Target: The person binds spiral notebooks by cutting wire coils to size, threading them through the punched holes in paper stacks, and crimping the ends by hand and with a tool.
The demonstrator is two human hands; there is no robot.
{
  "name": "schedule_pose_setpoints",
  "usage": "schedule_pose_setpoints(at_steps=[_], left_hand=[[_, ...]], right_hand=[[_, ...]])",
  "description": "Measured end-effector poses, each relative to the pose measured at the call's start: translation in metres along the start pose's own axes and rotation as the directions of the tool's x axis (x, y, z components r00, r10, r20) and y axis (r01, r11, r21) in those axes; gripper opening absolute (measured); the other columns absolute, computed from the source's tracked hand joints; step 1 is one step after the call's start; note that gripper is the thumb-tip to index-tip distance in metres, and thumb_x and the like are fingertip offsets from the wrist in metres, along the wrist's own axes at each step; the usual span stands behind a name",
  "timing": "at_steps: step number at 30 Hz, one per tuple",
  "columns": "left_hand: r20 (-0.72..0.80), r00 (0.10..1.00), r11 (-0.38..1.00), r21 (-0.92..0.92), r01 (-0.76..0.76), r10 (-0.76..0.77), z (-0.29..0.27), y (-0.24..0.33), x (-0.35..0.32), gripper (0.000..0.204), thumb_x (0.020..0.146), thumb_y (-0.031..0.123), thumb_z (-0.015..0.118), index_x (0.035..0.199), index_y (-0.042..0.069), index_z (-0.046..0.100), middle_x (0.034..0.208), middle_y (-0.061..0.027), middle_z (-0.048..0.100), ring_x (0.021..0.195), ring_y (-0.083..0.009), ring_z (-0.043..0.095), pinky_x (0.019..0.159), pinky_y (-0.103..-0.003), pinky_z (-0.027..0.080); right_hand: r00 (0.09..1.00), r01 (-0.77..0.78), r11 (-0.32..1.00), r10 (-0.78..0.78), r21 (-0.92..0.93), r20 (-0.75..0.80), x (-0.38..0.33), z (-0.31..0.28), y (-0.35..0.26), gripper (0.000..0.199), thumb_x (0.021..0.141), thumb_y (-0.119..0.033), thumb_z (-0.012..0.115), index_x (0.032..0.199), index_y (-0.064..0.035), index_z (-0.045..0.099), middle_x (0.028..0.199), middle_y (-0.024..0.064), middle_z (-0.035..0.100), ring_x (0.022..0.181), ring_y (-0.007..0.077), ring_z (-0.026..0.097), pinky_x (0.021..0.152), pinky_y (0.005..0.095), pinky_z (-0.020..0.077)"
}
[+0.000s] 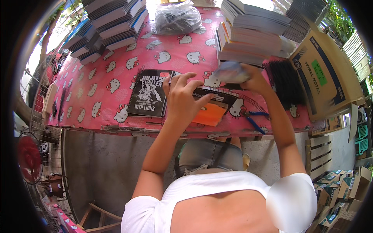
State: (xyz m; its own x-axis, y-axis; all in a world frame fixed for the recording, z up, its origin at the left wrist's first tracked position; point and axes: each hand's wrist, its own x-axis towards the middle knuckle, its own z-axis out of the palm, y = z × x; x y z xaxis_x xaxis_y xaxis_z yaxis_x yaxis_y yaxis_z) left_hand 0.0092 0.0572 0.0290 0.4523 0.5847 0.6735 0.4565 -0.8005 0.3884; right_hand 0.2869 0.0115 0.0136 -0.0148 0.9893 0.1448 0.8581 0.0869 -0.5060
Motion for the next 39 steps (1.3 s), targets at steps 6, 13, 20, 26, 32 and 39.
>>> schedule_pose_setpoints(at_steps=[6,13,20,26,32,39], left_hand=[[0.039,0.977,0.97,0.133,0.203,-0.209,-0.017,-0.015,-0.001,0.048,0.053,0.044,0.086,0.086,0.014,0.07,0.131,-0.0123,0.046,0.127,-0.032,0.035,0.108,-0.056,0.016],[-0.025,0.945,0.905,-0.298,0.303,-0.325,-0.008,-0.032,-0.009,0.052,0.051,0.03,0.091,0.089,0.008,0.064,0.13,-0.0174,0.047,0.114,-0.0309,0.051,0.093,-0.041,0.044],[0.035,0.925,0.811,-0.469,0.35,-0.379,0.003,-0.046,-0.016,0.052,0.068,0.007,0.083,0.112,0.004,0.055,0.112,-0.0078,0.056,0.093,-0.0184,0.062,0.076,-0.027,0.052],[0.187,0.812,0.283,-0.874,0.394,-0.553,0.004,-0.065,-0.033,0.038,0.077,-0.008,0.071,0.114,-0.001,0.063,0.099,-0.0071,0.066,0.088,-0.0107,0.062,0.079,-0.023,0.052],[0.219,0.799,0.253,-0.873,0.417,-0.56,-0.01,-0.066,-0.029,0.033,0.08,-0.006,0.069,0.113,-0.002,0.065,0.098,-0.0085,0.069,0.085,-0.0107,0.063,0.079,-0.023,0.052],[0.086,0.969,0.582,-0.786,0.208,-0.23,-0.03,-0.044,0.024,0.023,0.079,0.001,0.074,0.098,0.0,0.062,0.089,-0.0063,0.068,0.081,-0.0099,0.062,0.072,-0.023,0.051]], right_hand=[[0.999,0.04,0.832,-0.044,0.554,-0.005,0.019,0.012,-0.024,0.05,0.067,0.0,0.074,0.115,-0.001,0.06,0.105,0.008,0.065,0.089,0.0221,0.064,0.081,0.035,0.0526],[0.976,0.157,0.666,-0.219,0.729,-0.01,0.026,0.018,-0.041,0.054,0.068,-0.003,0.073,0.118,0.0022,0.056,0.105,0.0103,0.067,0.092,0.0187,0.064,0.08,0.0291,0.0514],[0.992,0.124,0.794,-0.115,0.595,-0.054,0.044,0.007,-0.05,0.043,0.067,-0.005,0.068,0.11,-0.002,0.064,0.097,0.0102,0.068,0.093,0.0218,0.065,0.084,0.0338,0.0501],[0.986,0.104,0.474,-0.162,0.874,-0.03,0.046,0.025,-0.053,0.05,0.067,-0.004,0.063,0.117,-0.0022,0.06,0.097,0.0124,0.068,0.083,0.0169,0.065,0.071,0.0321,0.0522],[0.998,-0.047,0.951,0.056,-0.305,0.021,0.039,0.026,-0.045,0.038,0.066,-0.014,0.067,0.103,-0.0102,0.061,0.114,0.0141,0.059,0.108,0.0367,0.056,0.085,0.0423,0.0491],[0.926,-0.107,0.963,0.007,-0.246,-0.377,-0.082,0.038,0.006,0.063,0.071,-0.034,0.074,0.122,-0.0051,0.05,0.134,0.0213,0.044,0.119,0.0393,0.046,0.098,0.0472,0.0387]])
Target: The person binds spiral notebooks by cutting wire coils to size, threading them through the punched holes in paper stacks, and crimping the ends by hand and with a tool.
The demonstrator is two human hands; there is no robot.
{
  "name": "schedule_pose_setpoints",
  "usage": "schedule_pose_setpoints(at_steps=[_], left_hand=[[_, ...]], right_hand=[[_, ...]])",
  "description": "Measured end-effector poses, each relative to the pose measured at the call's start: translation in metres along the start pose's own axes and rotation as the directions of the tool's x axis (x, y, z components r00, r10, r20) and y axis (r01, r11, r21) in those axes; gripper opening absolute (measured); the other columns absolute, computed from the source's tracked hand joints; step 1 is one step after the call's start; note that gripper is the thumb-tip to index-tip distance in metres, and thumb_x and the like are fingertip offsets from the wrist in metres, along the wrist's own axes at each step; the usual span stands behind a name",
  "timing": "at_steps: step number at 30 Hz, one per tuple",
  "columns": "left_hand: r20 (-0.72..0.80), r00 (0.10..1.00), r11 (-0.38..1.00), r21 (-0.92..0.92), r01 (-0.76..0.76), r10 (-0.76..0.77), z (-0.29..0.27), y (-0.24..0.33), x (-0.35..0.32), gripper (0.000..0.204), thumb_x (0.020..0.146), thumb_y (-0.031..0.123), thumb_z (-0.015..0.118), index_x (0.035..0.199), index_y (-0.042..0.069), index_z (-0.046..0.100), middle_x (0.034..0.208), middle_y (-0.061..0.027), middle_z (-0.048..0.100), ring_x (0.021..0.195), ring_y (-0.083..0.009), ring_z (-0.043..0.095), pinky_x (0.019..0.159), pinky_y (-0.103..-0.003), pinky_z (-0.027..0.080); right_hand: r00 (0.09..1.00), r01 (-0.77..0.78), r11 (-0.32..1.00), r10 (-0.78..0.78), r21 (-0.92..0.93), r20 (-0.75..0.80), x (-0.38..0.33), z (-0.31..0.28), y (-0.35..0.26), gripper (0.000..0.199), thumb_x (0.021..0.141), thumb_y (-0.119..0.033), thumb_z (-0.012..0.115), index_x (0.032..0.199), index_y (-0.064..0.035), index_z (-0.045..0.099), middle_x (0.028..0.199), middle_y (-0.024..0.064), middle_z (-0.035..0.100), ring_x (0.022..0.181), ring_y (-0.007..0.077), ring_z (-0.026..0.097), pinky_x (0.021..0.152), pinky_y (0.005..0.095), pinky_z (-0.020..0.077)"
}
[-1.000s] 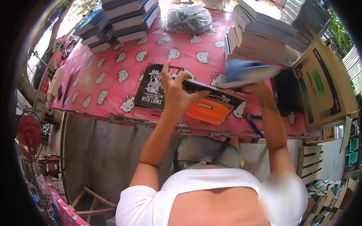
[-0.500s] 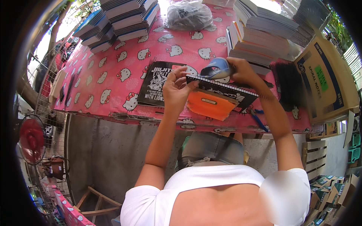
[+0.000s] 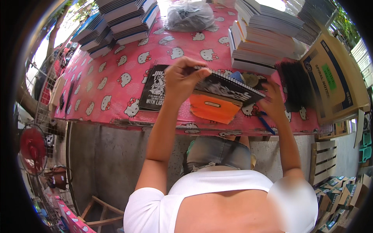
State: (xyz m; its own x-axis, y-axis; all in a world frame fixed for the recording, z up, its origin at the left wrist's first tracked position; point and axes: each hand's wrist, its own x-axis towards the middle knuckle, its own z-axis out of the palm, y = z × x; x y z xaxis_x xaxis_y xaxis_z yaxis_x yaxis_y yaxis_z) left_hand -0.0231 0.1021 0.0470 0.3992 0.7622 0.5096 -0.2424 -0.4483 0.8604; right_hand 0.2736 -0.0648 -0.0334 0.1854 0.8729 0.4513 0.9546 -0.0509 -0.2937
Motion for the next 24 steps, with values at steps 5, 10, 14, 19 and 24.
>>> schedule_pose_setpoints(at_steps=[5,10,14,19,24], left_hand=[[-0.075,0.826,0.781,0.382,-0.494,0.559,0.001,0.08,-0.037,0.016,0.079,-0.002,0.07,0.093,0.004,0.066,0.091,-0.01,0.068,0.077,-0.0156,0.064,0.072,-0.027,0.053],[0.355,0.9,0.777,0.479,-0.409,0.254,0.049,0.03,-0.079,0.021,0.072,-0.005,0.071,0.09,0.004,0.069,0.098,-0.0094,0.069,0.082,-0.0192,0.066,0.071,-0.027,0.054],[0.009,0.989,0.905,0.403,-0.138,0.147,0.062,0.014,-0.095,0.018,0.071,-0.004,0.076,0.087,-0.001,0.069,0.097,-0.0125,0.07,0.086,-0.0199,0.068,0.074,-0.028,0.055],[0.002,0.981,0.905,0.384,-0.182,0.196,0.068,0.011,-0.098,0.019,0.069,-0.008,0.074,0.087,-0.002,0.068,0.097,-0.013,0.07,0.087,-0.0191,0.068,0.073,-0.028,0.055],[0.039,0.947,0.872,0.379,-0.309,0.319,0.067,0.008,-0.099,0.021,0.067,-0.009,0.071,0.085,0.0,0.069,0.091,-0.0124,0.069,0.079,-0.0242,0.068,0.067,-0.03,0.054]], right_hand=[[0.972,-0.129,0.99,0.138,-0.058,0.189,-0.083,-0.01,0.002,0.061,0.078,-0.036,0.071,0.125,-0.0033,0.051,0.136,0.0233,0.042,0.126,0.0386,0.041,0.102,0.0463,0.0355],[0.909,-0.349,0.928,0.301,0.132,0.289,-0.085,-0.019,-0.034,0.05,0.086,-0.03,0.064,0.127,-0.0032,0.051,0.113,0.0163,0.055,0.1,0.0333,0.057,0.086,0.0378,0.0467],[0.976,-0.203,0.829,0.131,0.521,0.172,-0.061,-0.062,-0.135,0.041,0.084,-0.023,0.068,0.117,-0.0022,0.054,0.099,0.0139,0.056,0.089,0.027,0.058,0.077,0.0329,0.0486],[0.994,-0.077,0.837,0.104,0.542,-0.019,-0.056,-0.04,-0.15,0.034,0.083,-0.02,0.07,0.107,-0.0013,0.055,0.096,0.0107,0.06,0.085,0.0229,0.061,0.074,0.0304,0.0495],[0.653,-0.728,-0.39,-0.143,0.564,0.744,-0.059,-0.03,-0.121,0.027,0.09,-0.024,0.064,0.108,-0.0045,0.057,0.095,0.0081,0.065,0.085,0.0176,0.063,0.072,0.0261,0.0505]])
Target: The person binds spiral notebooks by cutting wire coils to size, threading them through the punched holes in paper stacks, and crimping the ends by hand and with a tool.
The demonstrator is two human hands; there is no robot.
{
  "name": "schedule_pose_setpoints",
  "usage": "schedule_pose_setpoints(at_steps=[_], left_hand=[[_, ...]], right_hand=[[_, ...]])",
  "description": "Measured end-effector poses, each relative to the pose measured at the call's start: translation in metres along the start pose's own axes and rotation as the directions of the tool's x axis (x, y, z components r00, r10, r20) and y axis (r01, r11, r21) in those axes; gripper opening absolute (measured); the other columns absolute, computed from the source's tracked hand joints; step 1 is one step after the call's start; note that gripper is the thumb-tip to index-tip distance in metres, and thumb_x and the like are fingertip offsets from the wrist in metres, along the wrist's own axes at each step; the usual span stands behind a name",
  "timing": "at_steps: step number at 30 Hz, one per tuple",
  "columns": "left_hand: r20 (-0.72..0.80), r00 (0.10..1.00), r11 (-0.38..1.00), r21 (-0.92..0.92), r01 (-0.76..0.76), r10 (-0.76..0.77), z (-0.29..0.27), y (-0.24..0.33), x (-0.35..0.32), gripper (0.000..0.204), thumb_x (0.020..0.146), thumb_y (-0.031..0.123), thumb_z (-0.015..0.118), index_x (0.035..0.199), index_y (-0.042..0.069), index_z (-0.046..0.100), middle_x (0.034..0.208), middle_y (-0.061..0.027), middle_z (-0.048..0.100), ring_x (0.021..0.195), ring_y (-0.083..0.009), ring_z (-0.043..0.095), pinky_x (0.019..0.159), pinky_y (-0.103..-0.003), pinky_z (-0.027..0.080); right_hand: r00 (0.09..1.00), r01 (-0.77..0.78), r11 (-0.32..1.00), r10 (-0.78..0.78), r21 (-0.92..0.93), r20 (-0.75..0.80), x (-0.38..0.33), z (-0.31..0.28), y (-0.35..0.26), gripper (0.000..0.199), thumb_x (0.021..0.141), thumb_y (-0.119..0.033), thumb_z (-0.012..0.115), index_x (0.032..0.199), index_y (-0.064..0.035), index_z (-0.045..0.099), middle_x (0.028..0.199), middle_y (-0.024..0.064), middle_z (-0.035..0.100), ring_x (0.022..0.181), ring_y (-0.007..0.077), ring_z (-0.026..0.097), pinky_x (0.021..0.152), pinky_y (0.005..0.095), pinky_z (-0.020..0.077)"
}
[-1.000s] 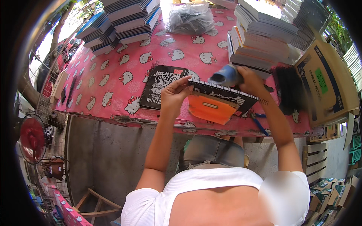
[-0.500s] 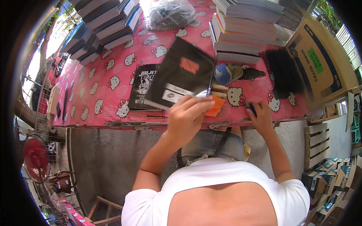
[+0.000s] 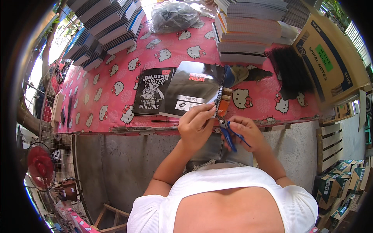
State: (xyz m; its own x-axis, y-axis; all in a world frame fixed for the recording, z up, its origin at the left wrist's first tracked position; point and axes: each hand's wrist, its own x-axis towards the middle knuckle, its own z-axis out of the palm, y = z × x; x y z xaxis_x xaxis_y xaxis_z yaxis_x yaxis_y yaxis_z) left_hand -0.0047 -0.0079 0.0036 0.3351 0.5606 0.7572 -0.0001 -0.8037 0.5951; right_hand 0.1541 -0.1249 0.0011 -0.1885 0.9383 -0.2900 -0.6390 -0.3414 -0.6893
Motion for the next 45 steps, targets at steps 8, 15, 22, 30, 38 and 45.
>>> schedule_pose_setpoints(at_steps=[8,15,22,30,38,45], left_hand=[[-0.41,0.9,0.949,0.195,0.247,-0.149,-0.055,-0.046,0.052,0.019,0.077,0.004,0.076,0.093,0.005,0.066,0.086,-0.0055,0.07,0.079,-0.0134,0.065,0.068,-0.026,0.052],[-0.407,0.734,0.812,0.477,-0.336,0.543,-0.177,-0.042,0.136,0.014,0.09,0.004,0.061,0.102,-0.002,0.061,0.085,-0.0104,0.067,0.072,-0.0183,0.064,0.064,-0.03,0.051],[0.288,0.958,0.729,0.657,-0.191,-0.008,-0.111,-0.148,0.151,0.033,0.093,0.034,0.054,0.117,0.012,0.06,0.104,-0.01,0.064,0.102,-0.024,0.058,0.101,-0.054,0.029],[0.263,0.773,0.764,-0.159,0.625,-0.577,-0.058,-0.138,0.093,0.054,0.093,0.047,0.051,0.129,0.006,0.051,0.136,-0.0195,0.045,0.125,-0.0319,0.046,0.103,-0.057,0.026],[0.05,0.96,0.91,-0.309,0.277,-0.275,-0.04,-0.043,0.098,0.028,0.086,0.014,0.07,0.109,0.0,0.061,0.091,-0.0038,0.067,0.076,-0.0106,0.062,0.066,-0.024,0.05],[0.248,0.942,0.886,-0.348,0.305,-0.226,-0.067,-0.028,0.103,0.029,0.081,0.002,0.07,0.109,-0.001,0.061,0.097,-0.006,0.067,0.088,-0.0102,0.059,0.079,-0.026,0.046]], right_hand=[[0.555,-0.107,0.259,-0.786,-0.96,-0.273,-0.007,-0.089,-0.02,0.042,0.082,-0.035,0.072,0.107,-0.0042,0.06,0.102,0.0145,0.063,0.095,0.0276,0.063,0.078,0.0451,0.0519],[0.388,-0.083,-0.413,-0.851,-0.907,0.353,0.024,-0.097,-0.128,0.042,0.074,-0.03,0.074,0.105,-0.0035,0.061,0.119,0.0202,0.056,0.113,0.0401,0.051,0.097,0.0502,0.0389],[0.243,-0.198,-0.716,-0.697,-0.669,0.675,0.106,0.002,-0.309,0.029,0.079,-0.012,0.067,0.108,-0.0137,0.065,0.121,0.0088,0.06,0.111,0.0285,0.053,0.098,0.0424,0.0385],[0.427,-0.011,-0.853,-0.477,-0.523,0.768,0.091,0.043,-0.245,0.025,0.073,-0.008,0.064,0.096,-0.0154,0.07,0.096,0.0026,0.065,0.09,0.0228,0.062,0.076,0.0357,0.0507],[0.102,0.346,-0.29,-0.934,-0.892,0.343,0.048,0.007,-0.099,0.03,0.069,0.001,0.07,0.099,-0.0028,0.067,0.108,0.008,0.064,0.105,0.0227,0.059,0.09,0.0357,0.0474],[0.45,0.39,0.024,-0.877,-0.921,0.168,0.04,-0.038,-0.046,0.024,0.078,-0.001,0.07,0.101,0.0007,0.062,0.088,0.0115,0.066,0.087,0.0254,0.065,0.076,0.0353,0.0499]])
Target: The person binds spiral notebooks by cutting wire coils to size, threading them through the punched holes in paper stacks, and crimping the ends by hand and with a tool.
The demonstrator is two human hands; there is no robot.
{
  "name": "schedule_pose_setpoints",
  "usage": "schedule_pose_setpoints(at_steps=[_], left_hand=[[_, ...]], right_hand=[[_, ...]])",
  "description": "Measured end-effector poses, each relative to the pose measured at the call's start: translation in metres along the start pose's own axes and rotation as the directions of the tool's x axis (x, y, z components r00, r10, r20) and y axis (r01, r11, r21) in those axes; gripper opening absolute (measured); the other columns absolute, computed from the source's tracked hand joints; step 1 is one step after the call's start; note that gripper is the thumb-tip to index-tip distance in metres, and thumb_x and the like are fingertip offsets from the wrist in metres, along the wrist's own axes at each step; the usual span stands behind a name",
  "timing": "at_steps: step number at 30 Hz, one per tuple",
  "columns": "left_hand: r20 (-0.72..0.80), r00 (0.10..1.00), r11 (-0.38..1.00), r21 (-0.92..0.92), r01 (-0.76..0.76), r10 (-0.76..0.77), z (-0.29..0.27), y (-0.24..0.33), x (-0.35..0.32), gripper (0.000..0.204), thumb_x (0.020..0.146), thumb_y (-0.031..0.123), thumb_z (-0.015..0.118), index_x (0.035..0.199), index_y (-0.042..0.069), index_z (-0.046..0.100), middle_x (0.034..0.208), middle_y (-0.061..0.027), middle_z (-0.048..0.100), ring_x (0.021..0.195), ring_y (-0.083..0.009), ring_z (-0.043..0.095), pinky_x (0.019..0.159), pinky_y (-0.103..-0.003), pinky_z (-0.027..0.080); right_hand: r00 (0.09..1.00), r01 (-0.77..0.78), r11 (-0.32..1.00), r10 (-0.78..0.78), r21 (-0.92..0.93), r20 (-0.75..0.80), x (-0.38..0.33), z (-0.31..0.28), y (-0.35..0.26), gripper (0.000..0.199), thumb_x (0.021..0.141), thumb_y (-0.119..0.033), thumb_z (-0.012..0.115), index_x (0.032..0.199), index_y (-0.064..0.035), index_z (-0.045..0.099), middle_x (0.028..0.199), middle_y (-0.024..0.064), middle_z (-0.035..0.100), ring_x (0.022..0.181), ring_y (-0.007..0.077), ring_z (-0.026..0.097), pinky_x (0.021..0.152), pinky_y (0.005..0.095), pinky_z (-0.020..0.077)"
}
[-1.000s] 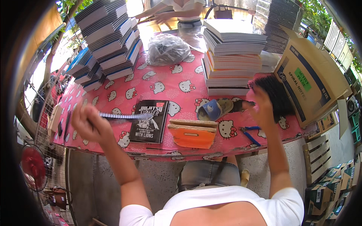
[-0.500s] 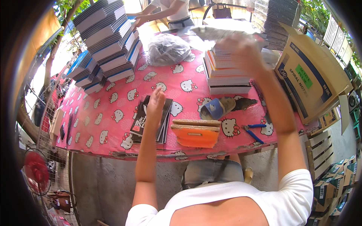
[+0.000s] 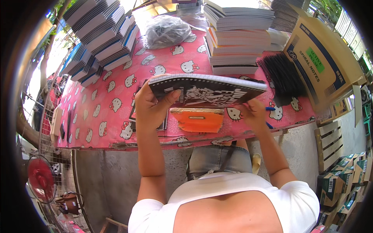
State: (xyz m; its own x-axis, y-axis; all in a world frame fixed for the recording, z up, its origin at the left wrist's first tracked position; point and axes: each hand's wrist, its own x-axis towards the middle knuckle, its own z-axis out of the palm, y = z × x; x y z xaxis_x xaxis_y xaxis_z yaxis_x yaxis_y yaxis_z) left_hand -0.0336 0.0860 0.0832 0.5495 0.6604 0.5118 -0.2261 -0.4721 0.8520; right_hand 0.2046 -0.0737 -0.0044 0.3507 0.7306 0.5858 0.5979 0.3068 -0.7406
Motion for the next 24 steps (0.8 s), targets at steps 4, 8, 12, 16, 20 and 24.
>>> schedule_pose_setpoints(at_steps=[4,8,12,16,20,24], left_hand=[[-0.105,0.985,0.988,0.087,-0.125,0.133,0.033,-0.005,0.005,0.058,0.074,-0.009,0.058,0.129,0.0,0.045,0.126,-0.0147,0.053,0.116,-0.0198,0.051,0.102,-0.037,0.035],[0.324,0.933,0.371,0.856,-0.359,0.155,0.082,-0.011,-0.019,0.076,0.079,0.019,0.068,0.144,0.007,0.031,0.142,-0.0159,0.038,0.127,-0.0313,0.039,0.111,-0.053,0.017],[0.457,0.889,0.499,0.764,-0.409,0.029,0.086,-0.02,-0.024,0.07,0.08,0.027,0.069,0.141,0.01,0.038,0.135,-0.0136,0.046,0.118,-0.0298,0.047,0.107,-0.051,0.024],[0.374,0.91,0.621,0.675,-0.398,0.176,0.097,-0.027,-0.018,0.053,0.076,0.03,0.071,0.124,0.011,0.056,0.106,-0.0068,0.063,0.093,-0.0263,0.057,0.097,-0.046,0.033],[0.364,0.925,0.561,0.746,-0.358,0.105,0.098,-0.024,-0.019,0.04,0.073,0.028,0.073,0.106,0.011,0.059,0.091,-0.0053,0.059,0.09,-0.0268,0.055,0.091,-0.044,0.035],[0.33,0.935,0.568,0.749,-0.341,0.127,0.103,-0.025,-0.018,0.036,0.072,0.028,0.074,0.1,0.011,0.059,0.084,-0.005,0.056,0.087,-0.0273,0.054,0.087,-0.042,0.035]], right_hand=[[0.986,-0.101,0.974,0.125,-0.203,0.112,-0.036,0.021,0.034,0.021,0.081,-0.009,0.068,0.099,0.0001,0.061,0.086,0.0137,0.064,0.083,0.0288,0.063,0.075,0.037,0.0496],[0.953,-0.027,0.983,0.08,-0.18,0.293,-0.025,0.004,0.039,0.024,0.079,-0.016,0.066,0.1,-0.0033,0.062,0.091,0.0151,0.064,0.085,0.0336,0.062,0.075,0.0416,0.0495],[0.993,-0.101,0.533,0.111,-0.84,-0.049,0.067,-0.093,0.106,0.072,0.07,-0.053,0.065,0.12,-0.0033,0.053,0.124,0.0214,0.05,0.116,0.0363,0.048,0.089,0.051,0.0427],[0.792,-0.552,0.073,0.357,-0.831,-0.495,0.131,-0.157,0.152,0.109,0.065,-0.075,0.063,0.142,-0.0058,0.03,0.147,0.0252,0.027,0.138,0.0398,0.024,0.102,0.0654,0.025],[0.681,-0.322,-0.146,0.65,-0.935,-0.336,0.118,-0.119,0.159,0.114,0.067,-0.072,0.064,0.151,-0.0113,0.016,0.152,0.024,0.019,0.142,0.039,0.017,0.105,0.0642,0.0207],[0.776,-0.264,-0.049,0.583,-0.963,-0.242,0.092,-0.157,0.17,0.104,0.07,-0.063,0.068,0.15,-0.0188,0.019,0.153,0.0167,0.022,0.141,0.0367,0.021,0.106,0.0612,0.023]])
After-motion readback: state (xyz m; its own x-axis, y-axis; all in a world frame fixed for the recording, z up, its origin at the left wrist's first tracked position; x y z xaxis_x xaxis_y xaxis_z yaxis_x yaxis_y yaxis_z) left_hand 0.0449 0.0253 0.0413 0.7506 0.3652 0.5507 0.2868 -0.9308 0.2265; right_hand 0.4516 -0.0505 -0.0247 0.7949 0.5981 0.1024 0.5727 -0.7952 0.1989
